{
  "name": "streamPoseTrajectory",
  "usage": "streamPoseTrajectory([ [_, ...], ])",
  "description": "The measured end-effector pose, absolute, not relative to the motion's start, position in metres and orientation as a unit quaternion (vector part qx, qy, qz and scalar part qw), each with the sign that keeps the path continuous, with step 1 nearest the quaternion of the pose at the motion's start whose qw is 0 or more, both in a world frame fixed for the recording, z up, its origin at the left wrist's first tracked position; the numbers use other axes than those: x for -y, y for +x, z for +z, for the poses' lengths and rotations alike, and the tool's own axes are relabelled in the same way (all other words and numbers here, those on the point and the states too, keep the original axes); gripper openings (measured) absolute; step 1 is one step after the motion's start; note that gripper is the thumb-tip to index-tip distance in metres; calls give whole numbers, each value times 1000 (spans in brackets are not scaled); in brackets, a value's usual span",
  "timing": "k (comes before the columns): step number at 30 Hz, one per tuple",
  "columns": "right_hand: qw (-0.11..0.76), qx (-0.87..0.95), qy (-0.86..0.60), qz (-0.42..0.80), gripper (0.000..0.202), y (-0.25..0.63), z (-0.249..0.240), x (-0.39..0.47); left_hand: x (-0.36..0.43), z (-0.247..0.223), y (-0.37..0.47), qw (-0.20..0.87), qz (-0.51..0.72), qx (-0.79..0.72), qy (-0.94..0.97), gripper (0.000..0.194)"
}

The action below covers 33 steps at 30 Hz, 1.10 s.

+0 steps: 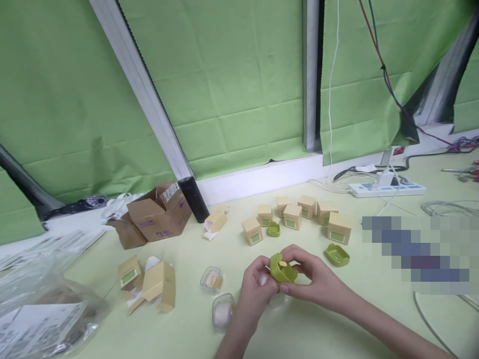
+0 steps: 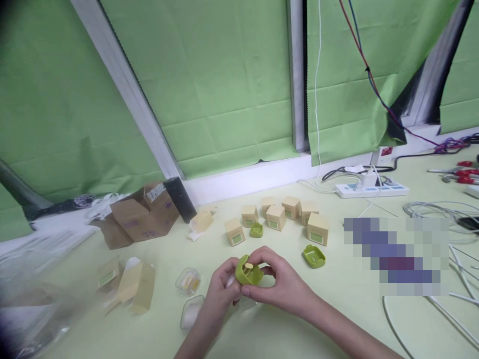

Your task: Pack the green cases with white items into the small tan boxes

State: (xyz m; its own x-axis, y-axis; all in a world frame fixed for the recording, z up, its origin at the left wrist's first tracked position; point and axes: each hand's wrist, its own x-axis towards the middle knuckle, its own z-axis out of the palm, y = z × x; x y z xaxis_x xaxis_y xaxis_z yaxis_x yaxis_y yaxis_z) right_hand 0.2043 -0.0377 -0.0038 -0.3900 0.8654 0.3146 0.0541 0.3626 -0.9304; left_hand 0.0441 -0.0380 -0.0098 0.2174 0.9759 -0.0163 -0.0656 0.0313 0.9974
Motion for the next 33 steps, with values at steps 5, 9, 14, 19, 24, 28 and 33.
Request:
streamPoseTrajectory([
  [5,465,678,-358,442,19,207,1,39,38,-13,43,596,437,-404,539,12],
  [9,460,705,-361,401,35,207,0,42,40,-15,45,561,428,-399,585,8],
  [14,448,739,-339,372,62,209,-2,43,43,-7,40,503,392,-380,670,17],
  [19,478,746,-325,331,46,215,1,45,38,3,34,468,355,-366,722,33],
  [24,499,686,-377,373,32,219,1,40,39,-4,42,581,417,-374,591,24],
  [28,518,568,-442,462,33,221,1,28,44,-10,48,738,503,-274,355,22],
  [33,457,564,-484,488,45,225,-3,23,43,-10,50,718,545,-301,310,27],
])
